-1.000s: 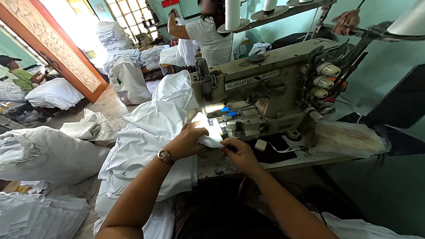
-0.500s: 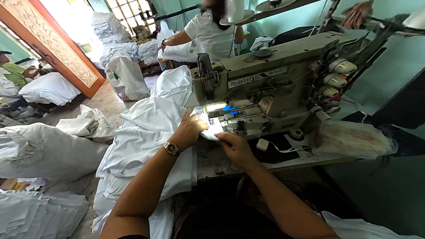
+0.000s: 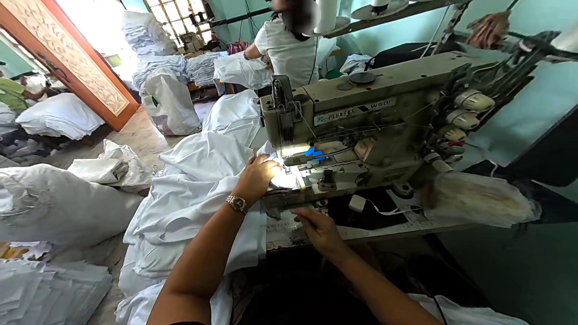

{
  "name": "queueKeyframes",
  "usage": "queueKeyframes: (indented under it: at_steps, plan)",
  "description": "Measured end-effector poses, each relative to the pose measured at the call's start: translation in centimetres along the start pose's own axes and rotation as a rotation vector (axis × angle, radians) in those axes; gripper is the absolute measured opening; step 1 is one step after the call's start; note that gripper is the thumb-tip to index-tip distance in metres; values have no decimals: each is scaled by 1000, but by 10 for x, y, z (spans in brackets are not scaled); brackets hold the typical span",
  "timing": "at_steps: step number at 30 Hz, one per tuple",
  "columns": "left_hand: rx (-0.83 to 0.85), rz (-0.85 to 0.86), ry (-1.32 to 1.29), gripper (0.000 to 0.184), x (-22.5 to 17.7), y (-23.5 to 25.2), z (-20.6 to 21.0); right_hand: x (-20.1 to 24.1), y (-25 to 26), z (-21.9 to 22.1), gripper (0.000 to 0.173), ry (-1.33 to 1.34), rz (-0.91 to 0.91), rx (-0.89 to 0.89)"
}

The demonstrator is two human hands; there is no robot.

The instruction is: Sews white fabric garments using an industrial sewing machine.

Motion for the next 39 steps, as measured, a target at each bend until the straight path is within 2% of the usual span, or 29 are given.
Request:
queueKeyframes:
  at_steps: [5,8,14,17,19,22,24,26,30,37,39]
  plan:
    - [19,-21,-32,32,0,1,1,-11,-5,19,25,-276,-42,83]
    - [-36,-2,-69,29,4,4,3,-11,-2,20,22,-312,-49,76]
    - [-96,-73,-190,28,20,12,9,-9,-2,21,19,-365,-12,68]
    - [-50,-87,-242,23,37,22,7,-9,-1,23,19,-385,-16,75]
    - [-18,-186,-238,21,61,25,4,-10,-3,23,20,-376,-5,93]
    - [-315,-284,-103,25,100,1,-16,-11,-4,20,22,-339,-31,55]
    - [-466,-235,46,25,87,-22,-44,-12,-6,20,24,-331,-54,-6]
    - [-525,-180,121,25,50,-44,-59,-13,-9,21,27,-331,-44,-22]
    - [-600,-92,199,23,-3,-70,-52,-10,-6,21,26,-357,-19,5]
    - [-599,-77,252,24,-29,-82,-40,-12,-5,22,23,-402,-22,4]
    - [-579,-78,256,24,-30,-83,-40,-10,-1,23,22,-393,57,49]
Point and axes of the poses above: each hand's wrist, its own y-axis towards the middle knuckle, its own z-axis out of the palm, x = y × z, the point moved 4 cm from there along y, towards the middle knuckle, and after that the axes turned 14 degrees about z, right-handed, at the moved point
